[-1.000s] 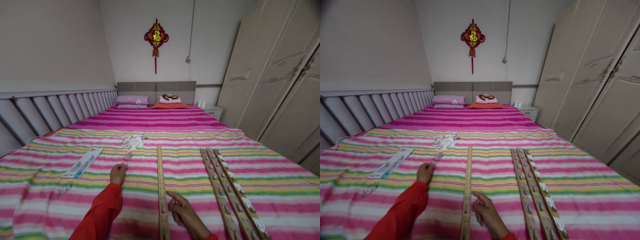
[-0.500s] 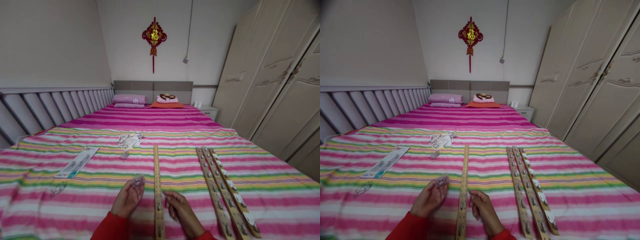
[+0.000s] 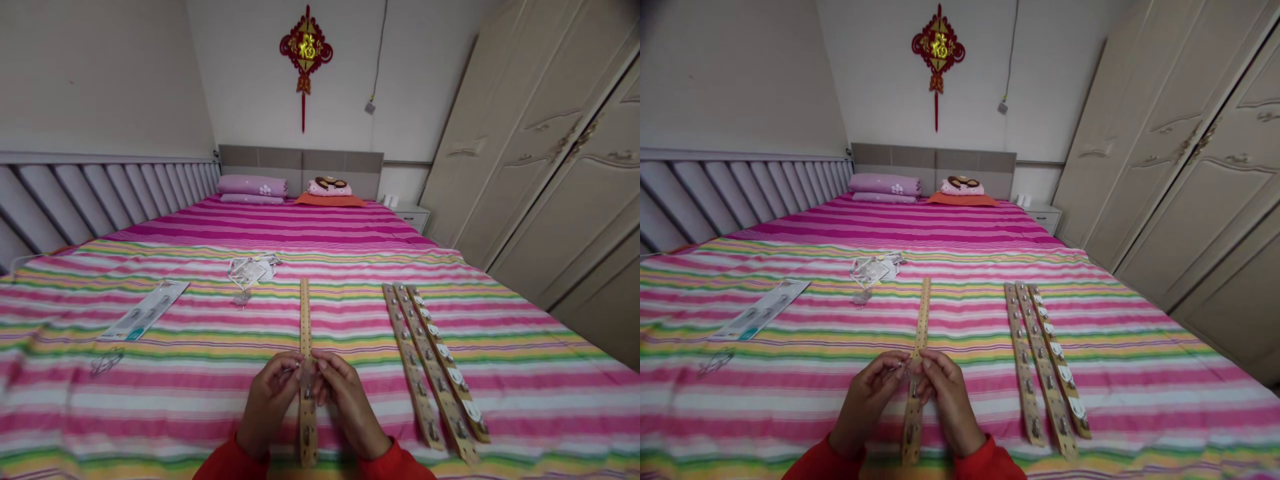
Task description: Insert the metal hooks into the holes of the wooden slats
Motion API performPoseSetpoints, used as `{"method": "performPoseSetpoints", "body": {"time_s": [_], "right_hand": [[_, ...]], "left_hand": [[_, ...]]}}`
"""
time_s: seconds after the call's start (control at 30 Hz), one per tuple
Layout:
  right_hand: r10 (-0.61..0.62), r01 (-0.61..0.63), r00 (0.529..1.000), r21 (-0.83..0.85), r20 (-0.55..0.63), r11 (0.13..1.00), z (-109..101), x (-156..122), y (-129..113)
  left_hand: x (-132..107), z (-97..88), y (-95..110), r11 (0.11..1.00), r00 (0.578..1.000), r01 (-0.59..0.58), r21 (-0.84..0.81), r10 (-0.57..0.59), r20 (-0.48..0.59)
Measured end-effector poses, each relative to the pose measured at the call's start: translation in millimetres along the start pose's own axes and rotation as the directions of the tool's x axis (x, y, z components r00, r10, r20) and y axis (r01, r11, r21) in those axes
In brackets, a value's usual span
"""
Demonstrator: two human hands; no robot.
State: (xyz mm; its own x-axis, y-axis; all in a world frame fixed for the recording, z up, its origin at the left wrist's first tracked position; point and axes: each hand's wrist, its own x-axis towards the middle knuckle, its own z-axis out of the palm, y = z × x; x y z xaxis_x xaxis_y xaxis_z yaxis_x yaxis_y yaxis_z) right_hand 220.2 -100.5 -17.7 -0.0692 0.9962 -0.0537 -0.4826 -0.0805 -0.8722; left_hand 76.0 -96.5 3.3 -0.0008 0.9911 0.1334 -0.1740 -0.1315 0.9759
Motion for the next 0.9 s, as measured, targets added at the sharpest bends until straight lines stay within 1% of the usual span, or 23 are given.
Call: {"method": "performPoseSetpoints", "body": {"time_s": [0.07,0.13,0.2,0.27,0.33,0.4,0.47,0.53,0.6,0.7,0.73,0.8,0.9], "right_hand": [[-0.066,0.066,0.998,-0.042,0.007,0.997,-1,-2,0],[-0.15,0.153,0.988,-0.125,0.034,0.98,-1,-4,-2],[-0.223,0.231,0.973,-0.214,0.063,0.949,0,-5,-4],[-0.256,0.266,0.964,-0.271,0.072,0.925,1,-5,-6],[-0.251,0.256,0.966,-0.294,0.054,0.921,1,-5,-5],[-0.218,0.215,0.976,-0.289,0.02,0.933,1,-4,-2],[-0.161,0.154,0.987,-0.263,-0.005,0.952,1,-3,1],[-0.096,0.087,0.995,-0.213,-0.03,0.973,1,-3,3],[-0.041,0.033,0.997,-0.144,-0.058,0.989,1,-3,4],[0.012,-0.013,0.996,-0.02,-0.09,1.0,-1,-3,6],[0.025,-0.023,0.995,0.022,-0.092,0.999,-2,-2,7],[0.053,-0.044,0.995,0.098,-0.088,0.994,-4,-2,8],[0.086,-0.071,0.993,0.166,-0.085,0.984,-5,-4,7]], "left_hand": [[-2,0.0,-3,0.994,0.994,0.102,-0.05,-0.103,-0.032],[-3,0.4,-6,0.969,0.976,0.21,-0.132,-0.216,-0.035],[-5,1.5,-7,0.921,0.946,0.314,-0.231,-0.323,0.0],[-7,3.3,-6,0.851,0.907,0.411,-0.328,-0.417,0.055],[-8,5.0,-6,0.777,0.869,0.478,-0.41,-0.485,0.093],[-8,6.1,-7,0.718,0.842,0.514,-0.47,-0.528,0.113],[-7,6.1,-9,0.674,0.817,0.537,-0.508,-0.565,0.115],[-7,4.8,-12,0.649,0.799,0.555,-0.52,-0.59,0.116],[-6,2.7,-14,0.659,0.805,0.552,-0.511,-0.581,0.12],[-7,-0.3,-14,0.746,0.856,0.503,-0.437,-0.499,0.134],[-8,-0.8,-13,0.78,0.873,0.478,-0.403,-0.471,0.125],[-8,-0.6,-11,0.829,0.895,0.438,-0.347,-0.439,0.081],[-9,1.8,-11,0.859,0.911,0.397,-0.322,-0.412,0.024]]}}
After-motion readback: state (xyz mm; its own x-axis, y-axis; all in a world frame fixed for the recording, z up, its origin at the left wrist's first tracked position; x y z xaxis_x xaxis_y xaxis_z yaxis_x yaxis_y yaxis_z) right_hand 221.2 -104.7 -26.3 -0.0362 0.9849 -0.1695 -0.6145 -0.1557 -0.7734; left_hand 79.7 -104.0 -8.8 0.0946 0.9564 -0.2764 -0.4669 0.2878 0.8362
